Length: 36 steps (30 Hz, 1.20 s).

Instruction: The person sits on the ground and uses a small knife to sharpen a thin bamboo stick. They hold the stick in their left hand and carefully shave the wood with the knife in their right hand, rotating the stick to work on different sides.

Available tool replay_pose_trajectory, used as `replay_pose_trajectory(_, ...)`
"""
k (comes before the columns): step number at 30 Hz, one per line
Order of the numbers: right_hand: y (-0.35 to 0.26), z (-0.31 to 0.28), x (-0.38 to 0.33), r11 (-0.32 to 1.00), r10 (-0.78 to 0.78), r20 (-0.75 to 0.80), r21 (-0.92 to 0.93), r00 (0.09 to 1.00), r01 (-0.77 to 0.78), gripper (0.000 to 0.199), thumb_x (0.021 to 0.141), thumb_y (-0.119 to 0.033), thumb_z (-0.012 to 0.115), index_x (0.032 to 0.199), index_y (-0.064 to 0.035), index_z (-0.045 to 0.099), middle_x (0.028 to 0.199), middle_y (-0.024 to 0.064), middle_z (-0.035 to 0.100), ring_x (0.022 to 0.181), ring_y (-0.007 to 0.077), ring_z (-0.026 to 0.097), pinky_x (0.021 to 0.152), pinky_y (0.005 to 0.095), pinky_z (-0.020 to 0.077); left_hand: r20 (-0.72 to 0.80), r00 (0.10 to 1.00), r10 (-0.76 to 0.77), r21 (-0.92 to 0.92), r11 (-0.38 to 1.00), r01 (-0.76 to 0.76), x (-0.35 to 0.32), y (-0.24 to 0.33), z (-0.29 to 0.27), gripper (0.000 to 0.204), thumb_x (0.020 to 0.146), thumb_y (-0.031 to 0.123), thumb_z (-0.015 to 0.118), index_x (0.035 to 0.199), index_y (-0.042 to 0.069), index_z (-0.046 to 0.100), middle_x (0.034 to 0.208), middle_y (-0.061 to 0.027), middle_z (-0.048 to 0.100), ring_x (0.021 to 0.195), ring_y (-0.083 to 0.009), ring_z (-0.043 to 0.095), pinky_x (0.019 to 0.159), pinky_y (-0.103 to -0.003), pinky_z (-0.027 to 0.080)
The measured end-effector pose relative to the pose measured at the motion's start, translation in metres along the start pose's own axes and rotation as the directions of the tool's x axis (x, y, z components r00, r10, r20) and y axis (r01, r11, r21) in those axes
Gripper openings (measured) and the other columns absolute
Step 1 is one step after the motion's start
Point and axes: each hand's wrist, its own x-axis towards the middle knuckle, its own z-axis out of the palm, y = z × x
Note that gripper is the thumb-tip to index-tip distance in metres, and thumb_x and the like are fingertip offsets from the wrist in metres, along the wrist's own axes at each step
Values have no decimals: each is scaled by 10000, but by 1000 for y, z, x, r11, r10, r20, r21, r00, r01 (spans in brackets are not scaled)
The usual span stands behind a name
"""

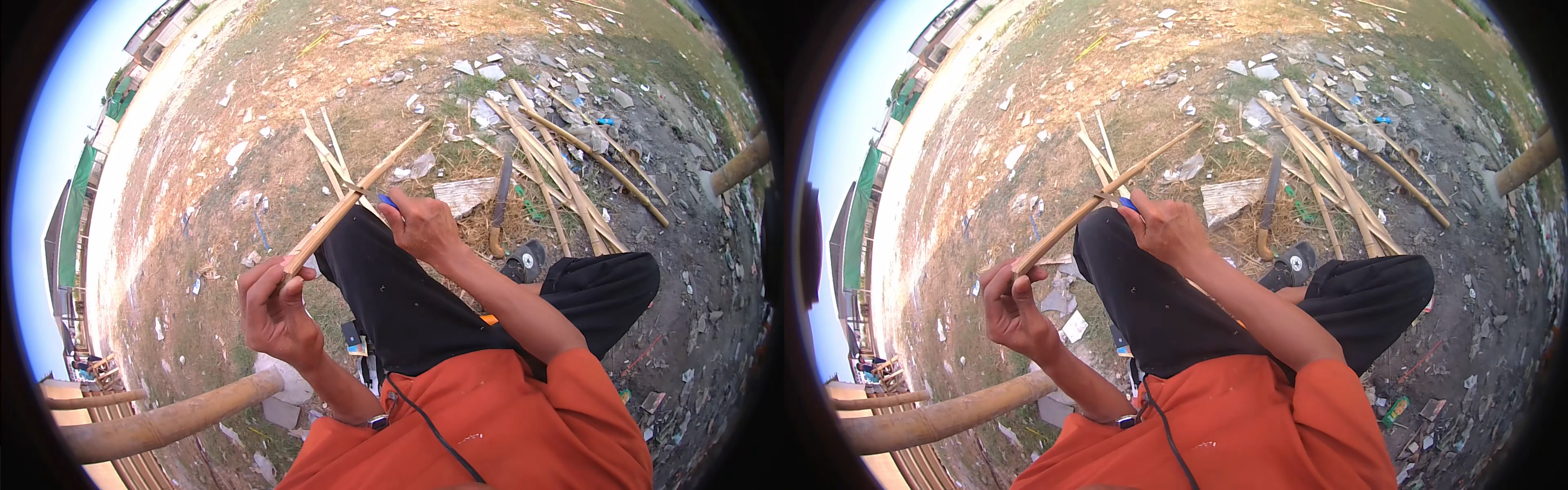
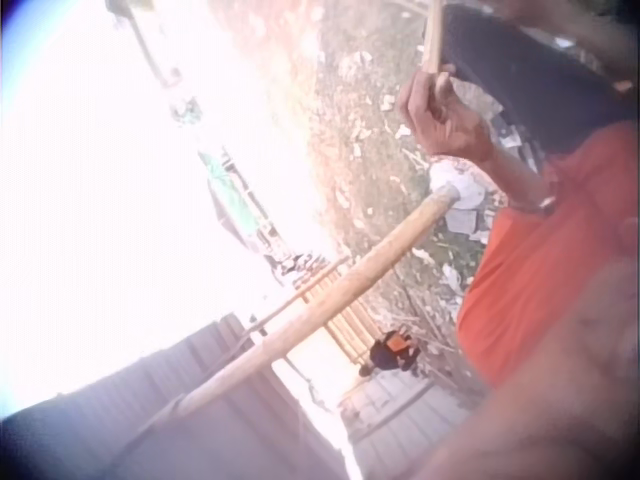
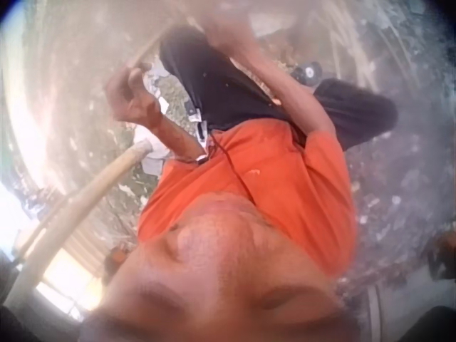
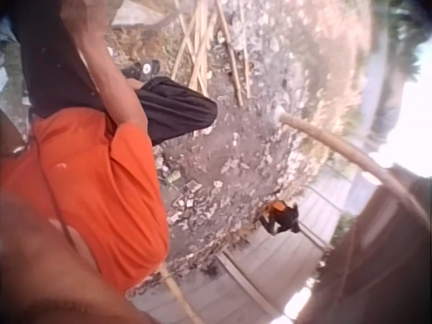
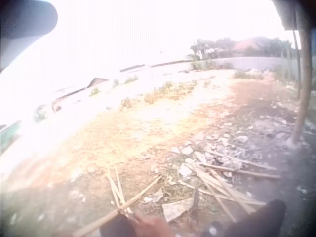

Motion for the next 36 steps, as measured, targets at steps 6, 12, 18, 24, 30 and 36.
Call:
replay_pose_trajectory(6,127,22,-38,812,493,61,-390,868,-433,445,1001,-420,396,961,-4,548,702,258,627,689,422,647,619,518,501,-19,999,34,-60,998,-35,-4,8,-8,196,900,101,665,974,-71,606,937,-160,596,699,-203,641,616,-289,548)
replay_pose_trajectory(12,65,-31,-43,902,419,140,52,897,-429,410,1006,-403,387,989,-21,534,687,245,610,711,450,610,666,535,443,-24,1000,-2,-106,994,0,-1,2,-5,226,886,133,690,972,-62,611,930,-169,587,691,-211,634,601,-296,540)
replay_pose_trajectory(18,5,-27,-16,921,199,148,310,969,-236,328,1007,-359,416,967,-47,510,636,237,580,658,456,585,597,545,412,-10,999,36,-115,993,-37,-1,4,0,251,883,156,696,969,-65,614,909,-168,582,646,-217,632,575,-287,529)
replay_pose_trajectory(24,27,40,-10,972,185,-56,158,981,-174,293,1007,-348,425,957,-72,510,579,228,566,566,455,581,517,537,447,-79,997,15,-110,994,-24,-2,5,1,233,891,140,685,978,-63,611,900,-164,578,636,-213,628,556,-277,518)
replay_pose_trajectory(30,126,70,-10,878,386,-39,-290,922,-380,322,1009,-337,413,973,-45,543,640,209,622,620,409,637,559,499,495,-94,995,25,-36,999,-29,-6,-5,2,298,893,197,691,985,-63,580,856,-140,536,558,-181,585,485,-264,481)
replay_pose_trajectory(36,200,57,-82,668,702,87,-423,707,-612,420,995,-390,424,995,3,573,852,255,664,847,409,658,717,528,487,-235,972,-15,-96,995,-8,-1,3,-11,325,866,229,724,896,-40,544,777,-92,438,441,-140,500,364,-214,404)
